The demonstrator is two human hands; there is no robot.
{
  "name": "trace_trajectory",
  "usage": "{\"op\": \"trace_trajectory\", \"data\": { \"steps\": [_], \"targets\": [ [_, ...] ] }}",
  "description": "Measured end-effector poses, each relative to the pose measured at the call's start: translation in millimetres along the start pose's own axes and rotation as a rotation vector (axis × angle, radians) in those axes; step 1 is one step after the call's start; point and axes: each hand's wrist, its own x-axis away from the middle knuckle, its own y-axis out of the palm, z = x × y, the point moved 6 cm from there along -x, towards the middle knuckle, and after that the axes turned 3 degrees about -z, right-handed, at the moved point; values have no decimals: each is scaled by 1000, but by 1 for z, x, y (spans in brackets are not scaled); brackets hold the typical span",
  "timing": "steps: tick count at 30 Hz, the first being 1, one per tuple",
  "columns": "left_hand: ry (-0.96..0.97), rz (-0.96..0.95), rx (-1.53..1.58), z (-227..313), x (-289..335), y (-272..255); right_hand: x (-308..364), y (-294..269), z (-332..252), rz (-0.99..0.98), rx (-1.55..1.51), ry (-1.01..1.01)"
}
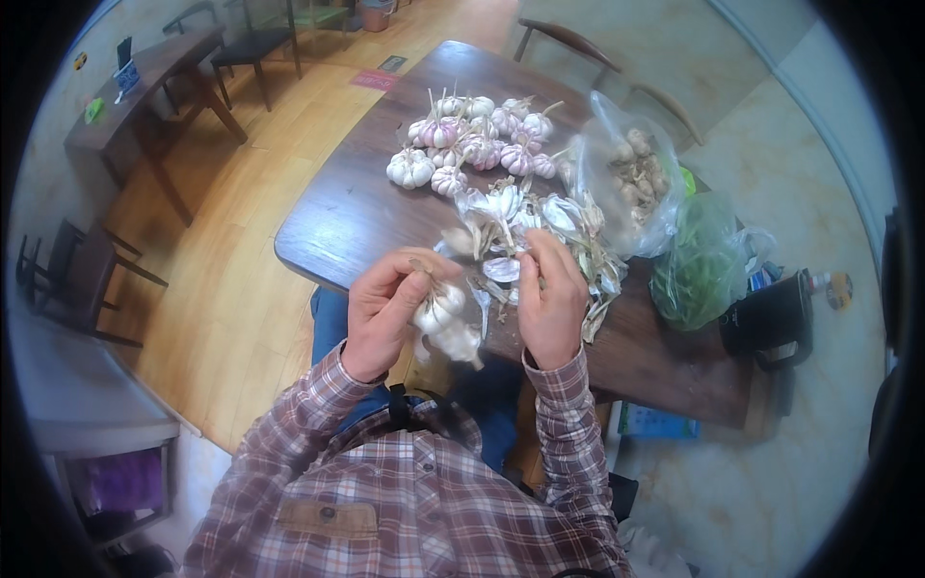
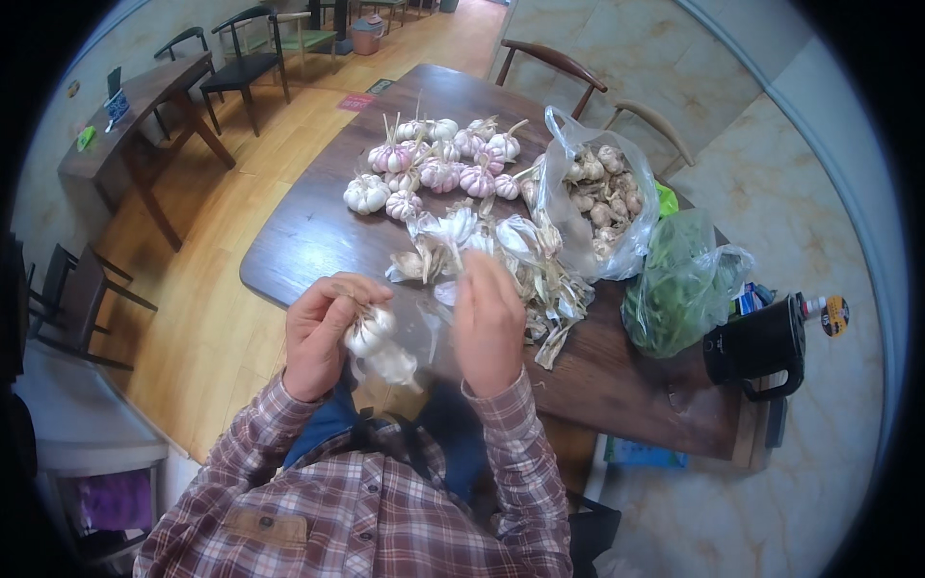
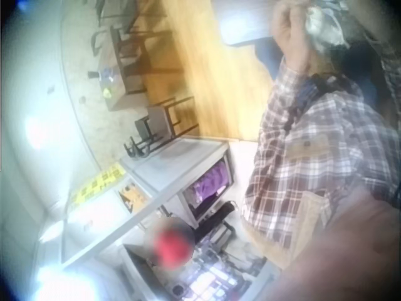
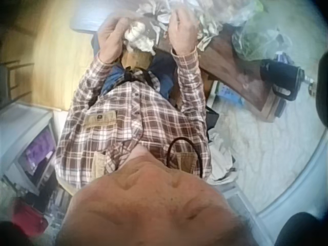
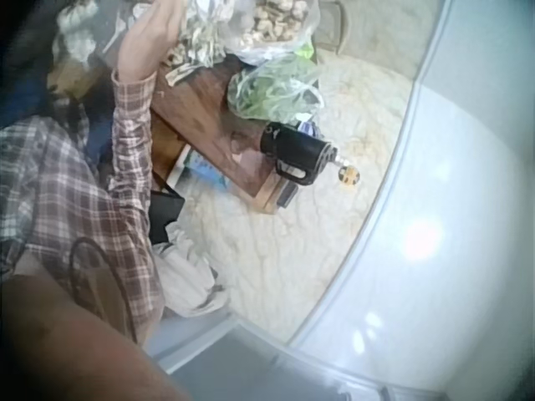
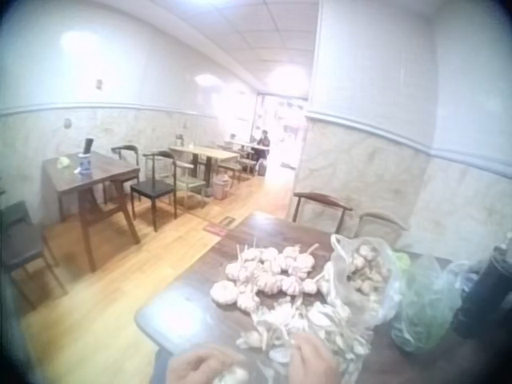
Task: The person sits at a table and peels garlic cloves by hand, removing the outer skins and placing the peeled cloves on the table. The person handles multiple garlic bulbs and separates individual cloves throughout the clip.
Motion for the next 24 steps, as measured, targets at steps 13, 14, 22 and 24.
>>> {"op": "trace_trajectory", "data": {
  "steps": [13, 14, 22, 24],
  "targets": [
    [-156, -238, 148, -20, 14, 16, 33, 27, -21, -372, -451, 118],
    [-180, -194, 159, -18, 14, 20, 35, 27, -20, -347, -440, 118],
    [-301, -219, 11, -31, 29, 8, 32, 10, -19, -311, -451, 118],
    [-356, -227, 92, -30, 30, 10, 30, 8, -19, -383, -484, 115]
  ]
}}
